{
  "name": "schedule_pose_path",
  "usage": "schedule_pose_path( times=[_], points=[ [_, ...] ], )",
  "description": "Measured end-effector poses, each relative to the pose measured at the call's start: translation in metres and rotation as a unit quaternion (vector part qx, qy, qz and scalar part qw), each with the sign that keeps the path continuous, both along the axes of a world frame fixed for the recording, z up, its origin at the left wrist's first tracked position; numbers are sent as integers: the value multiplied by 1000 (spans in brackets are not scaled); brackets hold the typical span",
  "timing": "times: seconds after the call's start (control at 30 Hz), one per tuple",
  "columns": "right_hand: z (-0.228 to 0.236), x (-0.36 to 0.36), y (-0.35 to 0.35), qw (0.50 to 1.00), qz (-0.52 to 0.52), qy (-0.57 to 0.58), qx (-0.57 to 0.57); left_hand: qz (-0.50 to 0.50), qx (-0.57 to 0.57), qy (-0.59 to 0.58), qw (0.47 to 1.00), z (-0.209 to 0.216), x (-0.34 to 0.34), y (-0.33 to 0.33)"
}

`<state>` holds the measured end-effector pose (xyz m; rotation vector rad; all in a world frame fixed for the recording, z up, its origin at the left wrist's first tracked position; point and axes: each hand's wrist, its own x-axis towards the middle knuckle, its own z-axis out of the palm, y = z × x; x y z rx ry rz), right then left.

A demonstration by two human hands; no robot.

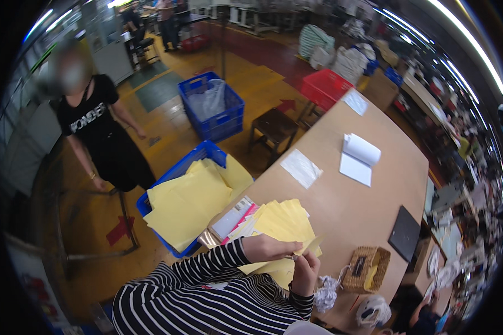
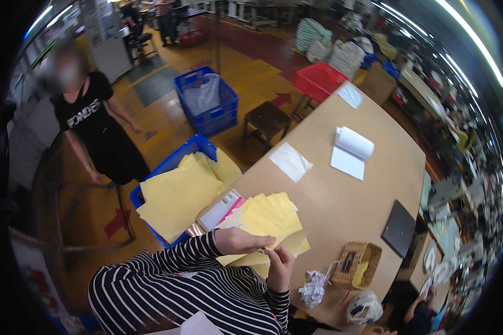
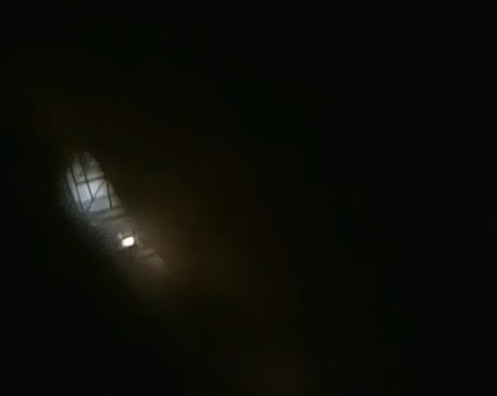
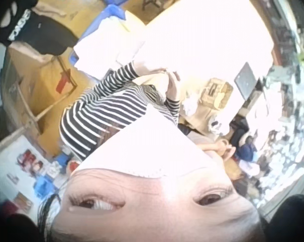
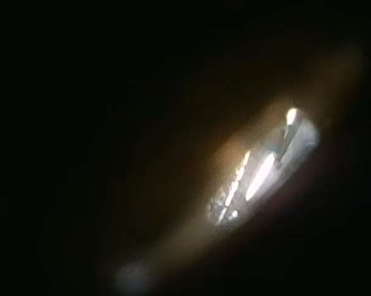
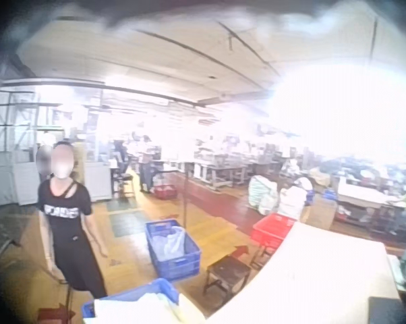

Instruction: The person repeatedly picks yellow paper sheets and white ribbons, places the ribbons on the sheets, and stacks them in a blue basket. The person also handles a black bag and a power adapter, placing them on the table.

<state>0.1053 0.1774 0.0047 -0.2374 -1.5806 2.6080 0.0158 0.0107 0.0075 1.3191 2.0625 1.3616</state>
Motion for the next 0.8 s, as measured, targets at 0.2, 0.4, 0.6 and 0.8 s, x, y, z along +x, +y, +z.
schedule_pose_path(
  times=[0.2, 0.4, 0.6, 0.8],
  points=[
    [-6, 2, -1, 998, -21, 21, 59, 69, 156, 187, 967, -1, 10, 6],
    [-6, 3, -13, 982, -190, -2, -10, 71, 176, 212, 959, -5, 14, 11],
    [8, -16, -19, 978, -137, 33, 157, 190, 190, 126, 955, -5, 25, 16],
    [13, -19, -23, 955, -89, 83, 270, 203, 206, 71, 955, 0, 26, 6]
  ],
)
